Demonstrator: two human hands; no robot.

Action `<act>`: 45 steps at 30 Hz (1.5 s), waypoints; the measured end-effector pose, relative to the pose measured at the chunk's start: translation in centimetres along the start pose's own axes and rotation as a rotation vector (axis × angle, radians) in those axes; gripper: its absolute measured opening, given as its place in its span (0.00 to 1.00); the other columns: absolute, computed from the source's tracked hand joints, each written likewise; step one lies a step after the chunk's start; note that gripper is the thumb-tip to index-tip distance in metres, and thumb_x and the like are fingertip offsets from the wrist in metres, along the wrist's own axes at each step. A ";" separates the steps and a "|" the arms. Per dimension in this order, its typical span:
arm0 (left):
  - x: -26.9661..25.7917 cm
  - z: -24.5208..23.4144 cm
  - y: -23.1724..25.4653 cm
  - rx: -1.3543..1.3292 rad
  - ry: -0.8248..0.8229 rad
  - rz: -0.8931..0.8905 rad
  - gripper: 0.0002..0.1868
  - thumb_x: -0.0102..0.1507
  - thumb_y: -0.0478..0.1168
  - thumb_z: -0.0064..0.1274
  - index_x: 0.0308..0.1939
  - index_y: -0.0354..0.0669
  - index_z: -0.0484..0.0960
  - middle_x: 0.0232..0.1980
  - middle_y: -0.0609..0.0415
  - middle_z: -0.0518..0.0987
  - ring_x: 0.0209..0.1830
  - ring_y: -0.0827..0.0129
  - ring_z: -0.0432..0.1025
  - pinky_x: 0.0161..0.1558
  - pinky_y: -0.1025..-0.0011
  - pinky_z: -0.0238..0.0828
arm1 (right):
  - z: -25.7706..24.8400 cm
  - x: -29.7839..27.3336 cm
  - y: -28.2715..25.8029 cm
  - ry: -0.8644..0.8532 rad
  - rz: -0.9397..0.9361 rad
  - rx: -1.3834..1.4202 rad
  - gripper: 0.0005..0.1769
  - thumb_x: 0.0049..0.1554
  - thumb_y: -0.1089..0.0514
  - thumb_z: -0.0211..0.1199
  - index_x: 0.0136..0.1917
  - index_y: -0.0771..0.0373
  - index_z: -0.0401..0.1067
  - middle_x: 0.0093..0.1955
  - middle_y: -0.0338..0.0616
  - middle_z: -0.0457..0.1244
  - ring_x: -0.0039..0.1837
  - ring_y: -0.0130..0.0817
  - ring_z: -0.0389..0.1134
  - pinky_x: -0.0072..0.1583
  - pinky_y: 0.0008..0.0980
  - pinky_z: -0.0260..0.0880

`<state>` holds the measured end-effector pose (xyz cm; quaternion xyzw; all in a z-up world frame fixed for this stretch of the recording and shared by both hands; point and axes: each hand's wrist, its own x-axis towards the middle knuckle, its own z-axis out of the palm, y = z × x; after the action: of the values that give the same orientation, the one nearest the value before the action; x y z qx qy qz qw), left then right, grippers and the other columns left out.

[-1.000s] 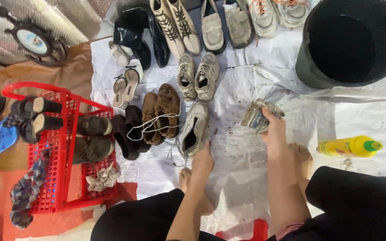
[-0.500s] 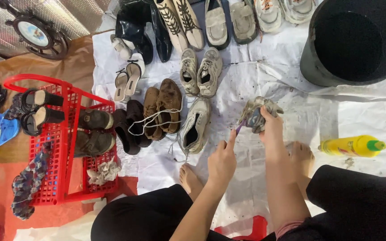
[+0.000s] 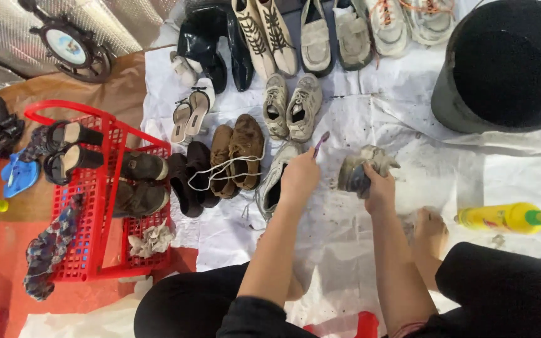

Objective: Scrubbing and wiping a sneaker to clean it using a brush and cloth.

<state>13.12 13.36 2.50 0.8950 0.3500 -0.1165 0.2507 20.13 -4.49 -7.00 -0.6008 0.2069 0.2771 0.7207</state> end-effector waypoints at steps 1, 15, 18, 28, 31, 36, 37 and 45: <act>-2.8 -2.3 1.1 -0.135 -0.010 0.015 0.27 0.73 0.41 0.36 0.76 0.50 0.74 0.52 0.41 0.87 0.45 0.47 0.84 0.40 0.54 0.82 | 0.4 -0.6 -0.5 -0.017 -0.038 -0.005 0.21 0.68 0.52 0.68 0.68 0.64 0.69 0.57 0.52 0.64 0.57 0.48 0.68 0.53 0.52 0.71; -7.4 9.0 -8.5 -0.295 0.287 0.156 0.25 0.75 0.41 0.44 0.76 0.49 0.75 0.50 0.36 0.83 0.48 0.42 0.82 0.45 0.49 0.83 | -0.2 -1.8 -1.1 -0.105 0.084 0.032 0.42 0.70 0.44 0.68 0.82 0.71 0.54 0.83 0.65 0.49 0.84 0.54 0.52 0.77 0.55 0.61; -4.6 11.1 -13.6 -0.787 0.303 -0.272 0.23 0.74 0.49 0.47 0.70 0.45 0.81 0.60 0.36 0.84 0.62 0.47 0.79 0.62 0.55 0.78 | 0.0 -2.8 -2.7 -0.135 0.056 0.032 0.42 0.72 0.44 0.65 0.82 0.74 0.52 0.84 0.68 0.46 0.85 0.57 0.50 0.77 0.55 0.61; -2.8 15.0 -20.6 -1.477 0.145 -0.544 0.15 0.68 0.37 0.51 0.57 0.51 0.83 0.26 0.58 0.68 0.19 0.71 0.64 0.15 0.78 0.59 | 0.5 -3.6 -4.1 -0.211 -0.006 0.071 0.39 0.72 0.45 0.66 0.80 0.74 0.55 0.78 0.60 0.51 0.74 0.42 0.61 0.70 0.40 0.69; -2.5 15.5 -21.3 -1.359 0.218 -0.526 0.20 0.70 0.37 0.51 0.66 0.46 0.80 0.31 0.55 0.71 0.23 0.71 0.69 0.18 0.77 0.65 | -0.1 -2.0 -3.7 -0.249 -0.031 0.151 0.32 0.72 0.47 0.65 0.76 0.71 0.63 0.72 0.53 0.57 0.70 0.35 0.65 0.67 0.34 0.72; -3.6 13.7 -19.6 -1.186 0.282 -0.526 0.37 0.69 0.37 0.53 0.83 0.42 0.61 0.41 0.51 0.74 0.28 0.71 0.74 0.22 0.75 0.76 | 0.3 -4.3 -6.3 -0.233 -0.049 0.213 0.26 0.71 0.45 0.64 0.70 0.68 0.68 0.66 0.48 0.61 0.67 0.32 0.67 0.64 0.27 0.71; -3.5 13.9 -19.7 -1.092 0.273 -0.537 0.41 0.66 0.36 0.54 0.83 0.42 0.59 0.37 0.50 0.77 0.26 0.70 0.77 0.25 0.74 0.80 | 0.3 -4.8 -6.9 -0.239 -0.045 0.216 0.23 0.71 0.43 0.63 0.68 0.63 0.70 0.64 0.44 0.62 0.65 0.30 0.68 0.60 0.20 0.70; -6.6 4.2 -12.0 -0.425 -0.029 -0.531 0.46 0.71 0.37 0.46 0.89 0.39 0.37 0.50 0.32 0.83 0.40 0.52 0.84 0.38 0.57 0.82 | -1.2 -2.1 -6.1 -0.283 -0.003 0.187 0.30 0.67 0.44 0.71 0.69 0.68 0.69 0.64 0.47 0.61 0.72 0.35 0.66 0.75 0.43 0.66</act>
<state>-0.02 14.91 -2.93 0.6985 0.5837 -0.1149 0.3976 22.58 -6.76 -1.33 -0.4864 0.1274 0.3375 0.7958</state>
